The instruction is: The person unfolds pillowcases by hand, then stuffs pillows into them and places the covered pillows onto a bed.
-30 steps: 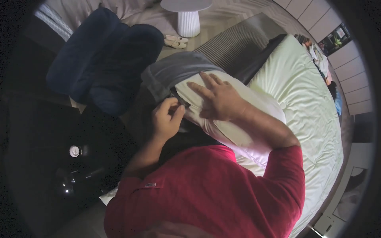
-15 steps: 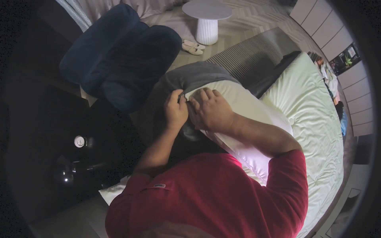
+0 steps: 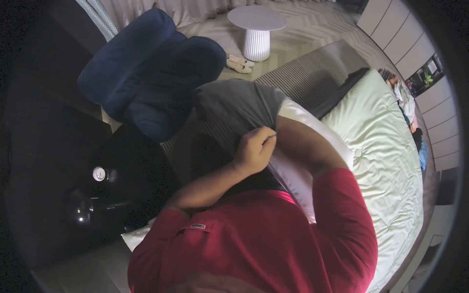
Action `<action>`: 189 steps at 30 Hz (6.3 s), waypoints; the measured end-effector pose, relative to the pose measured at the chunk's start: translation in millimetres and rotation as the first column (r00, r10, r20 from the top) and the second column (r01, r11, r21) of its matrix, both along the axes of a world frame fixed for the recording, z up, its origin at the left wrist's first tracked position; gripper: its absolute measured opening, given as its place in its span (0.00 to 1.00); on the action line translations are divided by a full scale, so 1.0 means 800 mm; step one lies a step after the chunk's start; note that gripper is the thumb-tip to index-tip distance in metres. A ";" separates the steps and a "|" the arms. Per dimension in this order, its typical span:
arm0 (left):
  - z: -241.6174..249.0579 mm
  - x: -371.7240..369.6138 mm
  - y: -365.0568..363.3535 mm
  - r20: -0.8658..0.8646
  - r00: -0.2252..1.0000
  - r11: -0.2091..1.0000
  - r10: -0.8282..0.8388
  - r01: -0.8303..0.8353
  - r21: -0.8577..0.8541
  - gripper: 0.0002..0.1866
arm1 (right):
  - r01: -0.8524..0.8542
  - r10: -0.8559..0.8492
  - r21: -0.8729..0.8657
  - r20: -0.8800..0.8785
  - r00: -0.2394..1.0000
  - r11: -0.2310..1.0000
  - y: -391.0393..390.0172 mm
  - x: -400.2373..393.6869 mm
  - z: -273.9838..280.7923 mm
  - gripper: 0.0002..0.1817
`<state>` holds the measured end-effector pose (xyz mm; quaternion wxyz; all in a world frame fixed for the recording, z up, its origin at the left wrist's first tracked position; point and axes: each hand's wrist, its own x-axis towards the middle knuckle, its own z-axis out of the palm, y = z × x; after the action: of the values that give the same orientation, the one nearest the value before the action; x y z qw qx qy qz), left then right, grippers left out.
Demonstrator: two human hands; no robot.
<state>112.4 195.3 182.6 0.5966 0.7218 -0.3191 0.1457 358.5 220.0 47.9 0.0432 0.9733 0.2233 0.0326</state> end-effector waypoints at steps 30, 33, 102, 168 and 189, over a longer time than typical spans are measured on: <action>0.086 -0.030 0.002 -0.172 0.920 0.934 -0.352 0.357 -0.001 0.09 | 0.545 -0.533 -0.030 -0.259 0.805 0.838 -0.182 -0.146 0.185 0.15; 0.074 -0.013 0.020 -0.286 0.883 0.891 -0.371 0.425 0.156 0.03 | 0.569 -0.556 -0.042 -0.284 0.781 0.821 -0.154 -0.143 0.229 0.16; -0.038 0.262 0.033 -0.193 0.825 0.578 0.532 -0.187 0.795 0.08 | 0.630 -0.276 -0.069 -0.931 0.237 0.774 -0.166 -0.120 -0.171 0.22; -0.327 0.501 0.184 -0.456 0.416 0.549 0.787 -0.134 0.825 0.44 | 0.254 0.635 0.948 -0.078 0.768 -0.192 -0.174 -0.160 0.289 0.46; -0.093 0.226 0.042 -0.994 0.050 0.766 0.096 -0.642 0.042 0.44 | 0.704 0.006 0.706 -0.706 0.709 -0.075 -0.545 -0.217 -0.017 0.30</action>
<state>293.5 229.3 108.6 0.7318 0.5491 0.3821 -0.1302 184.7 -216.4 34.5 -0.6823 0.7110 -0.1412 -0.0947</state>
